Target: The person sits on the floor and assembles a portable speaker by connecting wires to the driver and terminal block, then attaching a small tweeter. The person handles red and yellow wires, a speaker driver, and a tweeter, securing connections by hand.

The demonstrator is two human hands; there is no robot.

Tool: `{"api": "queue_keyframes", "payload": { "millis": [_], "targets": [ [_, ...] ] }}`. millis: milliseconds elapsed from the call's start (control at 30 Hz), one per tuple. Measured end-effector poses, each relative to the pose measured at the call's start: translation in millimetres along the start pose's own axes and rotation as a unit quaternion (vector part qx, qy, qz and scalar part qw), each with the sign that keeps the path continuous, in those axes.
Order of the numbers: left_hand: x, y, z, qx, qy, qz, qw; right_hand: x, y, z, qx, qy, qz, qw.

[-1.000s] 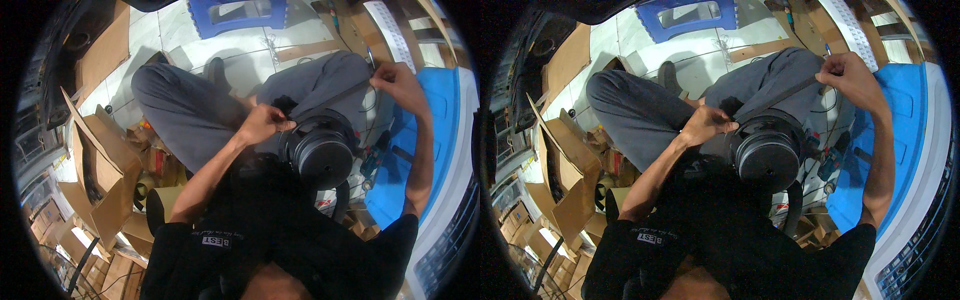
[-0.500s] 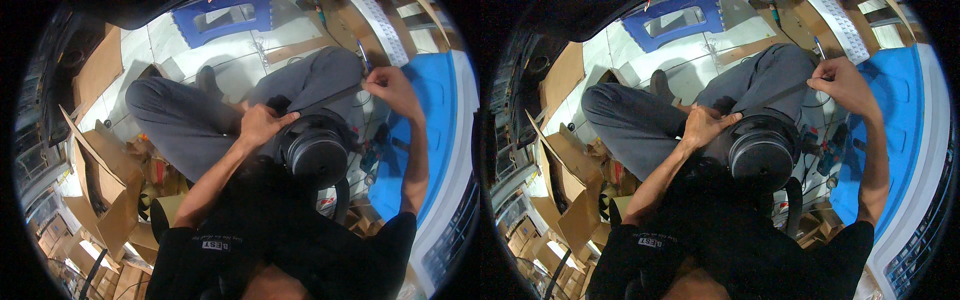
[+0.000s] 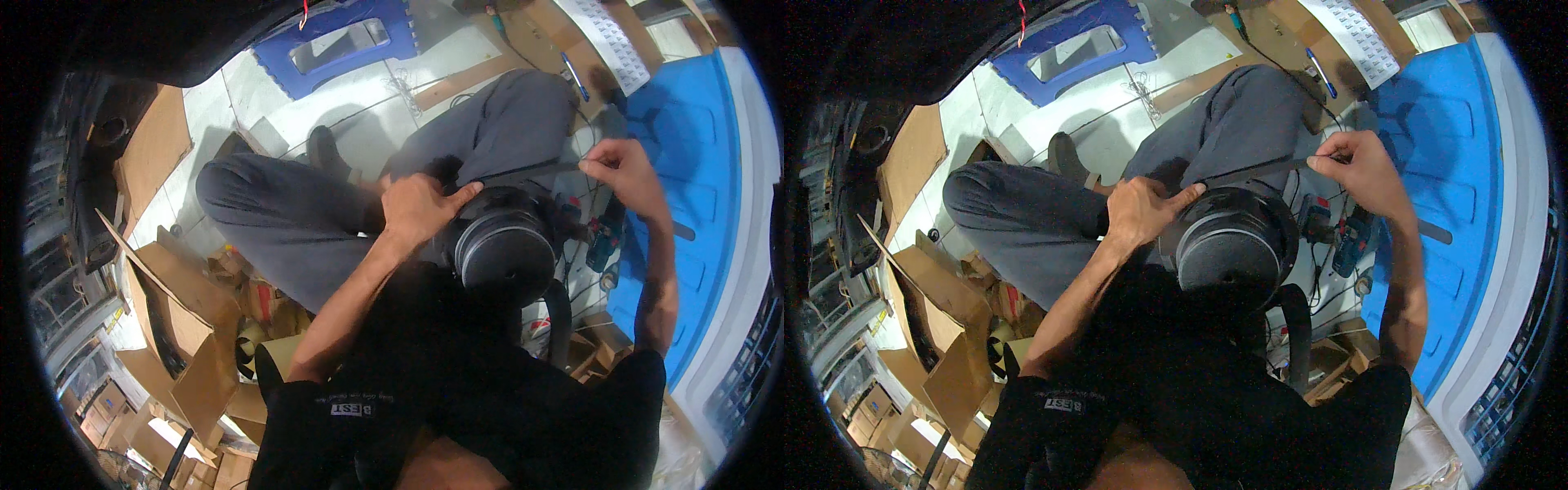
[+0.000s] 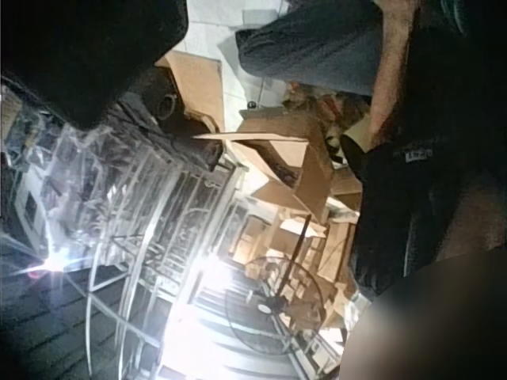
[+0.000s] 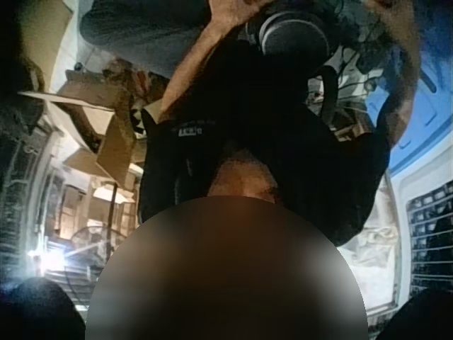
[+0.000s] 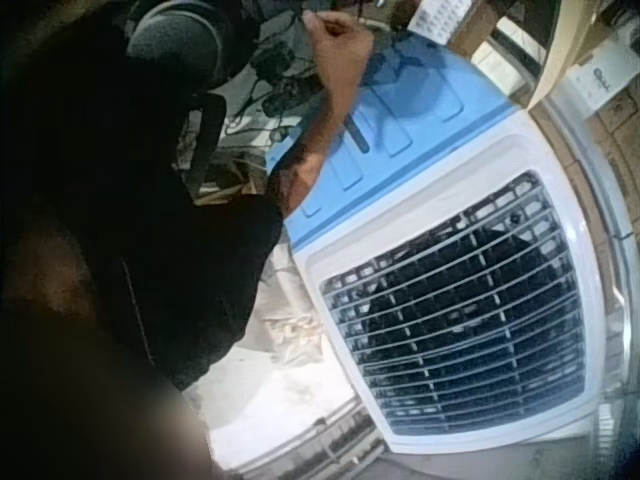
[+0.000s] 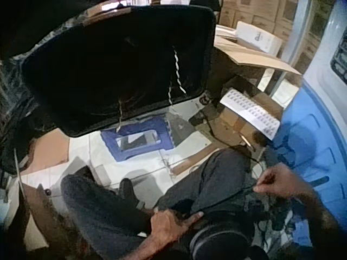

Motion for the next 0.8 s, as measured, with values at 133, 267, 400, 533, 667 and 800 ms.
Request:
{"api": "queue_keyframes", "payload": {
  "millis": [133, 267, 400, 533, 667, 800],
  "targets": [
    [5, -7, 3, 0.045, -0.047, 0.002, 0.998, 3, -2, -6, 0.008, -0.011, -0.001, 1.0],
    [13, -13, 13, 0.037, -0.056, -0.067, 0.995, 6, -11, -14, 0.035, -0.01, 0.003, 0.999],
    [19, -13, 24, 0.041, -0.032, -0.157, 0.986, 12, -16, -31, 0.08, -0.019, 0.043, 0.996],
    [21, -14, 26, 0.048, -0.042, -0.195, 0.979, 17, -14, -48, 0.11, -0.029, 0.061, 0.992],
    [24, -24, 28, 0.067, -0.041, -0.133, 0.988, 21, -13, -60, 0.128, -0.033, 0.081, 0.988],
    [27, -34, 24, 0.091, -0.114, -0.125, 0.981, 28, -17, -69, 0.175, -0.054, 0.076, 0.98]
  ]
}}
Point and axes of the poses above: each hand's wrist, its own z-axis towards the middle knuckle, its own x-axis out of the palm, y = z × x, the point moved 1 cm from there along z, towards the middle knuckle, and after that the axes turned 11 degrees about -y, right-handed, at the moved point
